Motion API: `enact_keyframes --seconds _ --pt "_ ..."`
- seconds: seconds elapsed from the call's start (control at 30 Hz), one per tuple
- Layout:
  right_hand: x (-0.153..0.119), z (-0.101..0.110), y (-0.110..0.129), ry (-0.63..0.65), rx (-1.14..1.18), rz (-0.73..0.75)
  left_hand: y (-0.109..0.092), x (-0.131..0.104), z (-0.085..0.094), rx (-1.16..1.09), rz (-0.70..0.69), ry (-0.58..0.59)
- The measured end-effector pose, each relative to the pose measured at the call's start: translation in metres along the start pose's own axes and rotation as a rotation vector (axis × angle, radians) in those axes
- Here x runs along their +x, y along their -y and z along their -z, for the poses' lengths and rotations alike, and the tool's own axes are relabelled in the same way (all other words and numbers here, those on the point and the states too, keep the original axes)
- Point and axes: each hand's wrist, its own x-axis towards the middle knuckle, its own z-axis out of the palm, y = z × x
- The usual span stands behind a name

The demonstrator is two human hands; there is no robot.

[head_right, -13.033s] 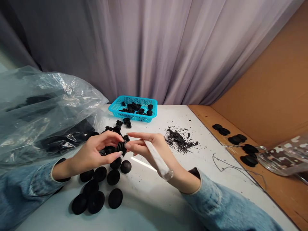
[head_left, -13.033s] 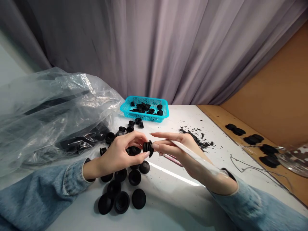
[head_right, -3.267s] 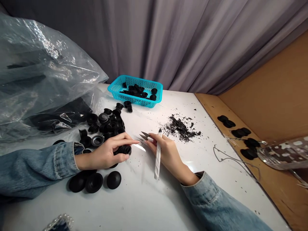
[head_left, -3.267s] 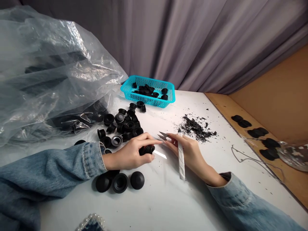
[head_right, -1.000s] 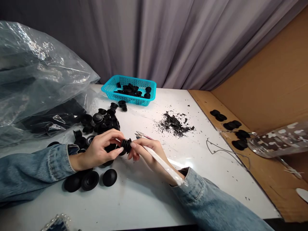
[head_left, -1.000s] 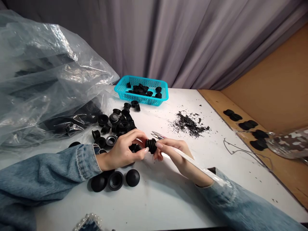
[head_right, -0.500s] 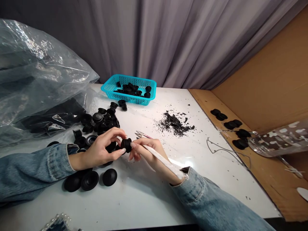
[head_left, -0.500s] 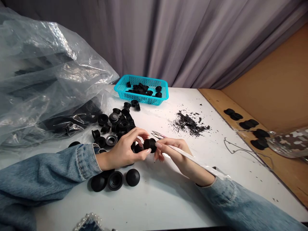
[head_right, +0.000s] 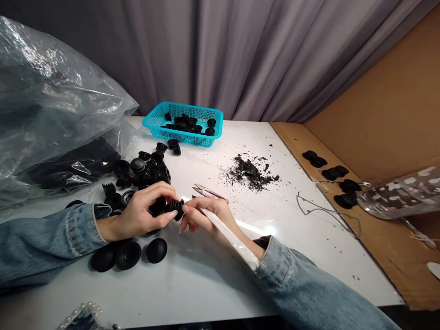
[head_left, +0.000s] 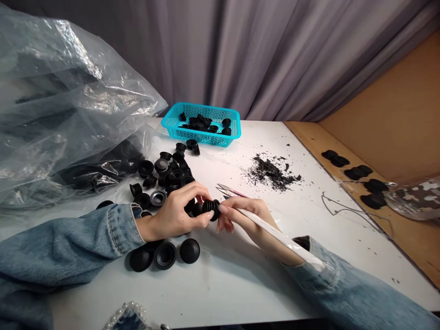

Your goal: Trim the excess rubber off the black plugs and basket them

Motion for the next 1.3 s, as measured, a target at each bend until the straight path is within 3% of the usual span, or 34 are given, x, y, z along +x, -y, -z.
enact_keyframes --seconds 0.13,0.3,0.47,0.7,1.03,1.13,1.3 --pt "0.001 -0.003 -0.003 -0.023 0.053 -0.027 0.000 0.001 0.000 0.031 -0.024 -0.056" --pt "0.002 -0.006 -0.004 -0.003 0.167 -0.078 0.001 0.001 0.001 0.037 -0.046 -0.039" --pt "0.004 -0.004 -0.006 -0.017 0.327 -0.135 -0.001 0.003 0.000 0.050 0.072 0.039" --pt "0.002 0.004 -0.011 -0.025 0.114 -0.022 0.000 0.002 -0.001 0.077 0.096 0.063" --pt "-0.002 0.003 -0.006 0.018 -0.237 0.111 0.004 -0.001 -0.001 0.193 -0.012 0.211" --pt "-0.002 0.003 -0.005 0.028 -0.227 0.115 0.005 -0.001 -0.002 0.202 -0.057 0.250" --pt "-0.002 0.004 -0.002 0.026 -0.065 0.022 0.003 0.002 -0.003 0.111 -0.114 0.147"
